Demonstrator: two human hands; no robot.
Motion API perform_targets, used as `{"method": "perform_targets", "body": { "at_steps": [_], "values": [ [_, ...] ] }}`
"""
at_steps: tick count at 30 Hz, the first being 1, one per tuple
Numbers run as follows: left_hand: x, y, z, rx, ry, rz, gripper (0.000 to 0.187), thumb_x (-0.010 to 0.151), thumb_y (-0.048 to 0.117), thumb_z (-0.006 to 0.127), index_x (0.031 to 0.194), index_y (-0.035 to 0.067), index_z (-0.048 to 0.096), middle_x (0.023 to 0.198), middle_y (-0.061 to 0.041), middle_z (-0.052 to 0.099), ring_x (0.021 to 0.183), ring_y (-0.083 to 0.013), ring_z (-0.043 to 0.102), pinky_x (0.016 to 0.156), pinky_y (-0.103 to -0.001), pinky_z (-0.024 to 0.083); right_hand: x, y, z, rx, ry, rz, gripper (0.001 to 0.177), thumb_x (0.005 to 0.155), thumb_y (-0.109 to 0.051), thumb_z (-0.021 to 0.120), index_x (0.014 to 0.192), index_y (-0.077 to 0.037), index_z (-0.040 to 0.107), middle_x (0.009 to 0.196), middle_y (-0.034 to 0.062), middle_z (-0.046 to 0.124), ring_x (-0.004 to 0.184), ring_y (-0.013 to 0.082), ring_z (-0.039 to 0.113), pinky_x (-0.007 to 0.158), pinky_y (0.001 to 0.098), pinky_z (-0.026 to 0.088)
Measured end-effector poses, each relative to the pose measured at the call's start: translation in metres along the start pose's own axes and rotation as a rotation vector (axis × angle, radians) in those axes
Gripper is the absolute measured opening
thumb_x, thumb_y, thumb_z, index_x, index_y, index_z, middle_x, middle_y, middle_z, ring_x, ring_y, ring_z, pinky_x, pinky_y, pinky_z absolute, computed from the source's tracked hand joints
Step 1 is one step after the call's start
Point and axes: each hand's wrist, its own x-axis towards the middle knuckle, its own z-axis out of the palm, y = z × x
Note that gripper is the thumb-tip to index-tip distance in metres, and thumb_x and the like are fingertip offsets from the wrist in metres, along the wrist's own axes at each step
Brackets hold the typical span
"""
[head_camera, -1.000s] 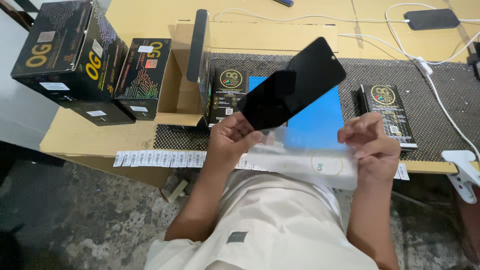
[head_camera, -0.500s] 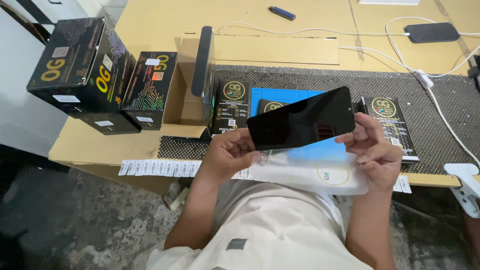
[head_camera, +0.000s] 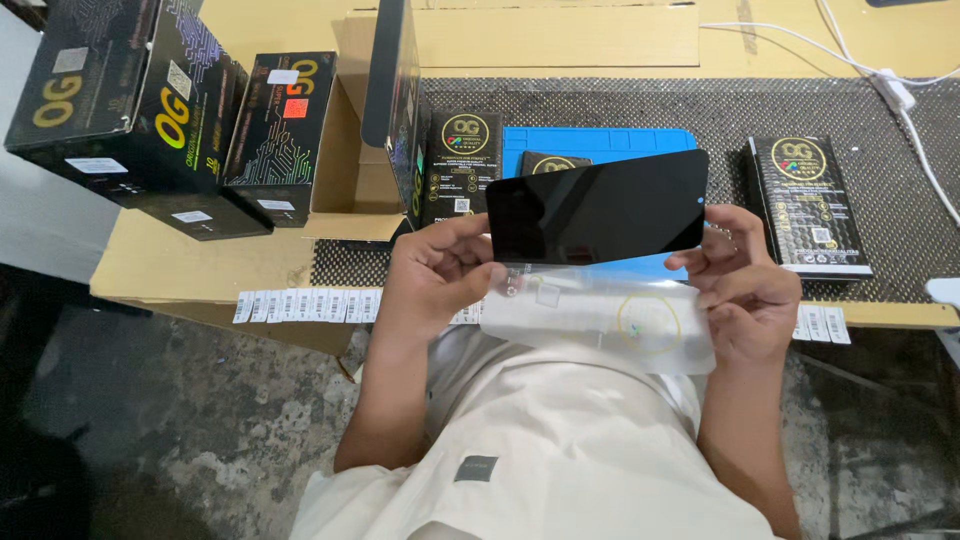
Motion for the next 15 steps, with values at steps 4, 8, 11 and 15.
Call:
{"method": "perform_targets", "body": {
  "at_steps": [4,8,11,15],
  "values": [
    [-0.004,-0.002,0.0,0.024,0.053,-0.035,0.047,0.084,0.001,0.082,0.129,0.0,0.067,0.094,-0.014,0.076,0.077,-0.012,0.071,0.072,-0.026,0.061,-0.01,-0.006,0.01,-0.008,0.036,0.032,0.017,0.096,-0.025,0.074,0.089,-0.009,0.072,0.155,0.0195,0.044,0.138,0.0229,0.059,0.105,0.037,0.064],
    [-0.003,0.006,0.004,0.012,0.04,-0.029,0.047,0.086,0.007,0.082,0.13,0.002,0.066,0.095,-0.013,0.076,0.079,-0.0099,0.07,0.069,-0.023,0.057,-0.011,-0.01,0.016,-0.014,0.046,0.039,0.016,0.095,-0.026,0.076,0.089,-0.011,0.072,0.154,0.0183,0.044,0.132,0.02,0.062,0.105,0.035,0.063],
    [0.001,0.015,0.008,0.026,0.034,-0.028,0.051,0.087,0.009,0.082,0.134,0.004,0.064,0.091,-0.01,0.075,0.079,-0.0076,0.068,0.066,-0.019,0.052,-0.009,-0.01,0.015,-0.017,0.069,0.049,0.02,0.094,-0.032,0.078,0.087,-0.013,0.072,0.153,0.015,0.045,0.122,0.0238,0.066,0.102,0.0325,0.063],
    [0.004,0.025,0.012,0.027,0.011,-0.038,0.059,0.088,0.011,0.079,0.143,0.003,0.058,0.09,-0.007,0.073,0.08,-0.0045,0.065,0.062,-0.017,0.048,-0.012,-0.008,0.012,-0.028,0.072,0.044,0.021,0.094,-0.032,0.077,0.088,-0.013,0.07,0.154,0.0128,0.044,0.119,0.0251,0.068,0.103,0.0341,0.063]
  ]
}}
